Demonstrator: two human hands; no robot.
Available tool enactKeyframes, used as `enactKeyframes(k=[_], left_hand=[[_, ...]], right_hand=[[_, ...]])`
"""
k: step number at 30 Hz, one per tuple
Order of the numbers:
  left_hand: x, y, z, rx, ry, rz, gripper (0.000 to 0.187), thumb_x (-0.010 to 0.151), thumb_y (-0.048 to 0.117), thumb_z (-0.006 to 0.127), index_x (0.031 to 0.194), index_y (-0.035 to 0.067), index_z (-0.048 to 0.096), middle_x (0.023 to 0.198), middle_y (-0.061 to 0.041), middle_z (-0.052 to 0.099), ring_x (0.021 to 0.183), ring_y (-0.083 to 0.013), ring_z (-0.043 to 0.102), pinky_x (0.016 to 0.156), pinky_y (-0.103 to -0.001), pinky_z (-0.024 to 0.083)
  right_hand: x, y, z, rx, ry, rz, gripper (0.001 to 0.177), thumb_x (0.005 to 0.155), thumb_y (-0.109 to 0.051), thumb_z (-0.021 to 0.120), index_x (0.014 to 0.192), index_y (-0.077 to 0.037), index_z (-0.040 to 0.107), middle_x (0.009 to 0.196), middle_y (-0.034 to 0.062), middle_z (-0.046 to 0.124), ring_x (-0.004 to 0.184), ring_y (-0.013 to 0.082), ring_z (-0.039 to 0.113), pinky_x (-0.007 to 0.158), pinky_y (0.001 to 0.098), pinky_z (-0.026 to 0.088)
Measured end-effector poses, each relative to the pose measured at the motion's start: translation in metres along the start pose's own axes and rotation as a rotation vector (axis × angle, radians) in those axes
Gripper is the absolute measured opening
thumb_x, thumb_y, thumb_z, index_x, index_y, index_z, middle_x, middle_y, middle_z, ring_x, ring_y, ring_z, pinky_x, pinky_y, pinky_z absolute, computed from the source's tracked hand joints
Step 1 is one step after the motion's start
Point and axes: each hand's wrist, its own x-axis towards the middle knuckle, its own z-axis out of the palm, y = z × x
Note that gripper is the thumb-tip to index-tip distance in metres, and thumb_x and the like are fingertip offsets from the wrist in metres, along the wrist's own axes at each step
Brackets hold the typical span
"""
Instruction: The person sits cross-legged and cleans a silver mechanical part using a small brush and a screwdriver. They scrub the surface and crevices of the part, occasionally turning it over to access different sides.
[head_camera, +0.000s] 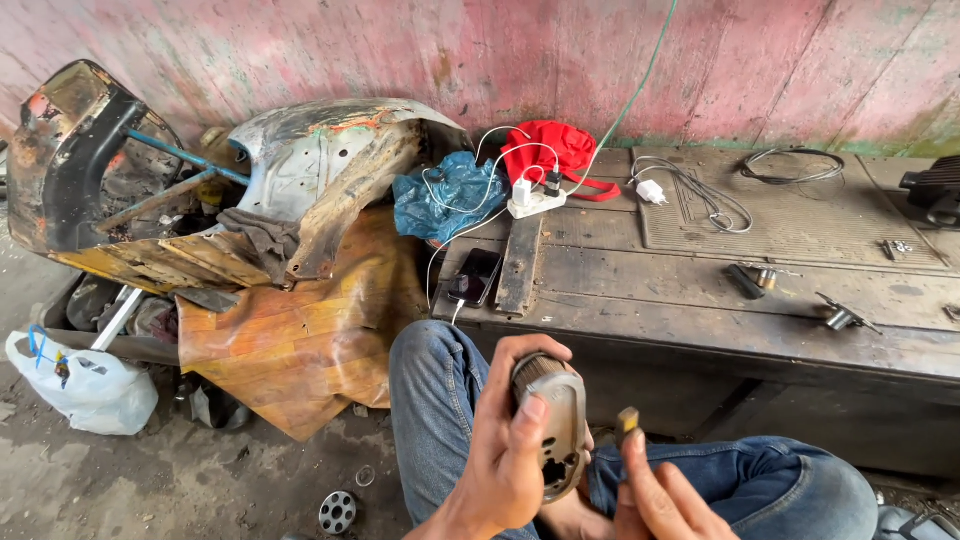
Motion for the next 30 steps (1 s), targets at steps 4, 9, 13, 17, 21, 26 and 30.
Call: enactKeyframes(k=[4,9,13,17,21,26,30], left_hand=[[-0.002,0.008,0.008,0.246,-0.003,0.002,0.054,0.101,0.054,0.04,0.119,0.005,0.054,0.087,-0.004,0.054,0.072,-0.0088,0.047,0.064,-0.026,0.042],[-0.003,-0.014,-0.003,-0.098,0.117,-0.196,0.041,0.099,0.041,0.049,0.123,0.008,0.051,0.08,-0.016,0.063,0.059,-0.0223,0.066,0.046,-0.032,0.057],[-0.002,-0.012,-0.001,-0.042,0.082,-0.075,0.045,0.102,0.044,0.045,0.121,0.004,0.048,0.07,-0.017,0.063,0.053,-0.0237,0.065,0.043,-0.033,0.057],[-0.01,-0.005,0.006,0.283,-0.033,-0.079,0.052,0.1,0.054,0.04,0.121,0.008,0.054,0.09,-0.004,0.057,0.071,-0.0107,0.05,0.06,-0.027,0.044],[-0.001,-0.009,0.0,-0.006,0.051,-0.13,0.042,0.101,0.041,0.045,0.122,0.004,0.05,0.07,-0.01,0.06,0.053,-0.0181,0.064,0.047,-0.028,0.053],[-0.008,-0.001,0.009,0.232,-0.03,-0.149,0.045,0.102,0.048,0.041,0.123,0.009,0.052,0.086,-0.004,0.054,0.068,-0.0125,0.052,0.061,-0.029,0.052],[-0.003,-0.011,-0.002,0.03,0.027,-0.177,0.046,0.101,0.047,0.046,0.124,0.008,0.05,0.079,-0.01,0.061,0.062,-0.0175,0.066,0.052,-0.03,0.059]], right_hand=[[0.01,-0.016,0.012,-0.039,-0.009,0.146,0.044,0.096,-0.007,0.063,0.136,-0.025,0.067,0.072,-0.0098,0.046,0.049,0.0104,0.033,0.046,0.0217,0.038],[0.011,-0.001,-0.001,-0.118,0.048,0.023,0.043,0.09,0.002,0.063,0.13,-0.012,0.07,0.072,-0.0072,0.056,0.051,0.0093,0.043,0.053,0.025,0.047],[0.024,-0.007,0.002,-0.27,-0.042,-0.534,0.023,0.098,0.001,0.046,0.09,0.005,0.067,0.137,0.0175,0.062,0.055,0.0105,0.046,0.055,0.0249,0.051],[0.032,-0.028,-0.006,0.059,0.07,0.204,0.035,0.096,-0.006,0.064,0.128,-0.015,0.073,0.073,-0.0027,0.046,0.053,0.0139,0.029,0.051,0.02,0.038],[-0.001,-0.001,0.0,-0.061,0.021,0.087,0.046,0.09,-0.002,0.062,0.132,-0.02,0.069,0.07,-0.0089,0.051,0.047,0.0117,0.035,0.047,0.0239,0.041],[0.017,-0.008,-0.005,-0.051,-0.116,0.127,0.049,0.094,-0.004,0.061,0.14,-0.02,0.064,0.069,-0.0081,0.045,0.049,0.0099,0.035,0.045,0.023,0.037],[0.021,0.004,0.003,-0.191,0.043,-0.395,0.023,0.09,0.016,0.051,0.097,0.005,0.07,0.132,0.0052,0.068,0.053,0.013,0.043,0.044,0.028,0.04]])
